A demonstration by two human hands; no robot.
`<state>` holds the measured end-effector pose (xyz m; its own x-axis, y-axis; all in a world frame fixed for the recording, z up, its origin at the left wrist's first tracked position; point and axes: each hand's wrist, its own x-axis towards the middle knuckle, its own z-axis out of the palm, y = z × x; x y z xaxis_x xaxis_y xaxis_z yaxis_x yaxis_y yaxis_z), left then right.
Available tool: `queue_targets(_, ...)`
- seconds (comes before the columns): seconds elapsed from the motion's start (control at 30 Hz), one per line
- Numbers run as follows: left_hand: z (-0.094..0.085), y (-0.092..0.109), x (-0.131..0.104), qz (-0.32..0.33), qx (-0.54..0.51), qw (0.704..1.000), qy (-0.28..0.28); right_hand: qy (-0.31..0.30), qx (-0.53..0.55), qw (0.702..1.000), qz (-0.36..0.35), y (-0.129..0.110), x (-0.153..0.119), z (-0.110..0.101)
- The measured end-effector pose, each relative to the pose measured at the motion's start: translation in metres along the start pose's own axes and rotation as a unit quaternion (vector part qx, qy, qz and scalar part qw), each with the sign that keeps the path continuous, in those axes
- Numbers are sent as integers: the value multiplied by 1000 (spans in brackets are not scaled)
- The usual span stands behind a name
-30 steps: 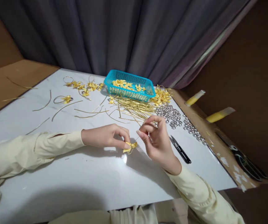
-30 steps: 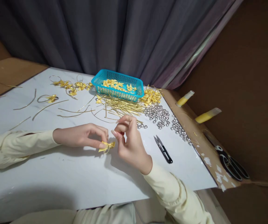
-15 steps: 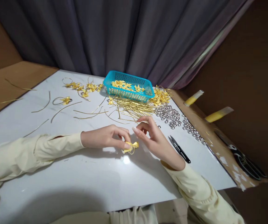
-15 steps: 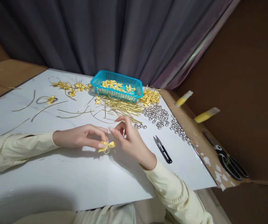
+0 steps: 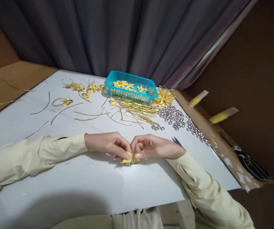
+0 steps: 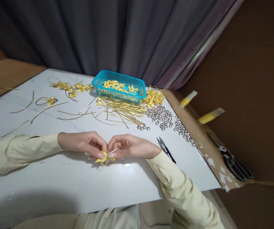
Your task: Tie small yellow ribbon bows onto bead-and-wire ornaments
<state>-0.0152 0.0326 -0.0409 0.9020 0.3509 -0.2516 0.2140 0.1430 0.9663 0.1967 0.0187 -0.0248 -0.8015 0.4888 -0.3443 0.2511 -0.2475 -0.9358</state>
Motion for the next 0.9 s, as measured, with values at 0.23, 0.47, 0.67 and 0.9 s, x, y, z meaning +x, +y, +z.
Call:
queue_targets(0.23,-2,-5,1,-6,-24,1000,-3,25,-77,997,4,-1,-1,-1)
queue_targets(0.47,-2,-4,2,-19,8,1000,-18,194,-195,960,-44,-3,-3,-5)
queue_targets(0.67,-1,-3,3,-23,50,998,-19,249,-324,907,-100,-7,-5,-7)
queue_targets(0.9,-2,-7,3,-15,42,999,-25,284,-221,924,-131,-10,-8,2)
